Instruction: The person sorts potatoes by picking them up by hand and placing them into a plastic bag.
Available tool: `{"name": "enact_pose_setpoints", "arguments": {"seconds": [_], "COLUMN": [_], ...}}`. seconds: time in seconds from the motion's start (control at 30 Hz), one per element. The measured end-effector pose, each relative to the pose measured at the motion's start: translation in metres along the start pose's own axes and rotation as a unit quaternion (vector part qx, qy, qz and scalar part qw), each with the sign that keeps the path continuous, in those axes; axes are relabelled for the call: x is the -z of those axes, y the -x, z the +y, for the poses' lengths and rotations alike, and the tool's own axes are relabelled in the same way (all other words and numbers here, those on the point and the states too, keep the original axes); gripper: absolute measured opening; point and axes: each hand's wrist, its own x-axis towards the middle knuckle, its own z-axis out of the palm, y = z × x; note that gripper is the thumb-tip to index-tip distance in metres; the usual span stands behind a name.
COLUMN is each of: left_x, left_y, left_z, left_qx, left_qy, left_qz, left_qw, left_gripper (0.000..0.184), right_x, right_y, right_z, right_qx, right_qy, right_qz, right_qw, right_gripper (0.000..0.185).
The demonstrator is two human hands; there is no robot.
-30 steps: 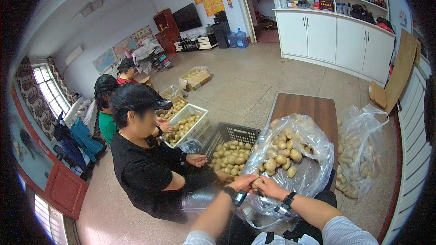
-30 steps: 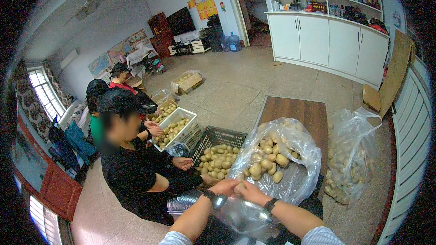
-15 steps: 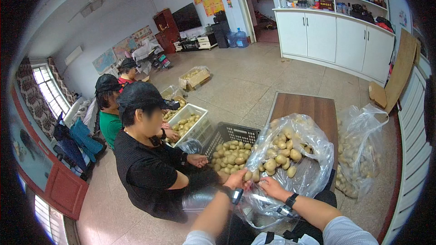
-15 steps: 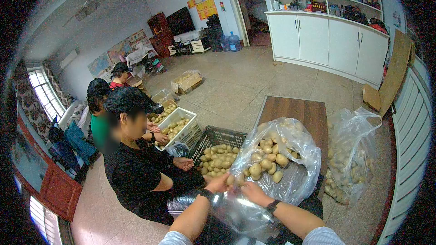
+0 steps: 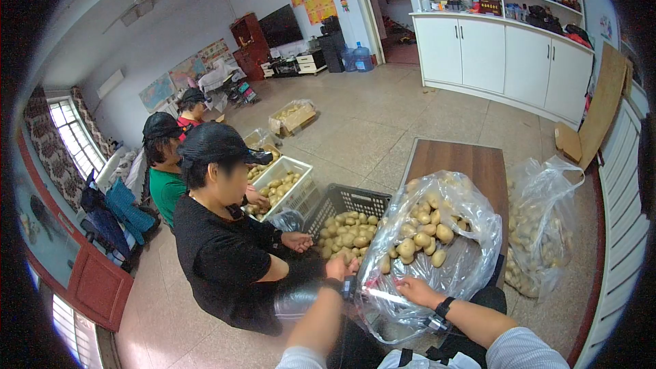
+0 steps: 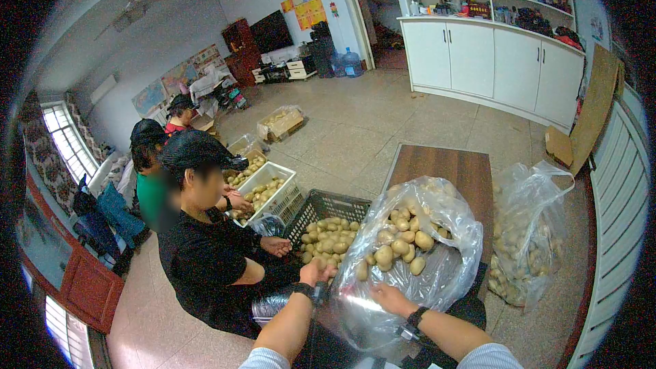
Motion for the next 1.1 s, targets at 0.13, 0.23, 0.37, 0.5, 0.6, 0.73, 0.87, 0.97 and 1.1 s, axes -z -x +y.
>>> {"name": "enact_pose_setpoints", "arguments": {"seconds": [0.13,0.23,0.37,0.5,0.6,0.73,0.87,0.97,1.1], "left_x": [0.009,0.009,-0.003,-0.014,-0.036,-0.054,-0.058,-0.056,-0.074], "left_y": [-0.001,-0.020,-0.033,-0.027,0.005,0.049,0.053,0.057,0.039], "left_z": [0.001,-0.038,-0.061,-0.054,-0.014,0.041,0.025,0.026,-0.067], "left_qx": [-0.144,-0.192,-0.135,-0.147,-0.020,0.046,0.057,0.117,0.137], "left_qy": [-0.389,-0.264,-0.275,-0.326,-0.195,-0.271,-0.197,-0.238,-0.124], "left_qz": [0.038,0.061,0.018,0.012,0.033,0.103,0.108,0.056,0.048], "left_qw": [0.909,0.943,0.952,0.934,0.980,0.956,0.973,0.963,0.982], "left_gripper": [0.013,0.014,0.013,0.020,0.033,0.057,0.068,0.071,0.074], "right_x": [0.003,0.006,0.002,-0.007,-0.017,-0.014,-0.002,0.009,0.008], "right_y": [0.012,0.043,0.076,0.070,0.054,0.044,0.048,0.058,0.053], "right_z": [-0.005,-0.029,-0.042,-0.017,0.016,0.021,0.007,-0.015,-0.005], "right_qx": [0.030,0.141,0.141,0.107,0.106,0.073,0.128,0.075,0.055], "right_qy": [0.073,0.237,0.366,0.464,0.491,0.432,0.340,0.252,0.242], "right_qz": [0.001,0.037,0.040,0.044,0.064,0.061,0.111,0.148,0.172], "right_qw": [0.997,0.960,0.919,0.878,0.862,0.897,0.925,0.953,0.953], "right_gripper": [0.047,0.061,0.073,0.059,0.045,0.019,0.016,0.017,0.019]}}
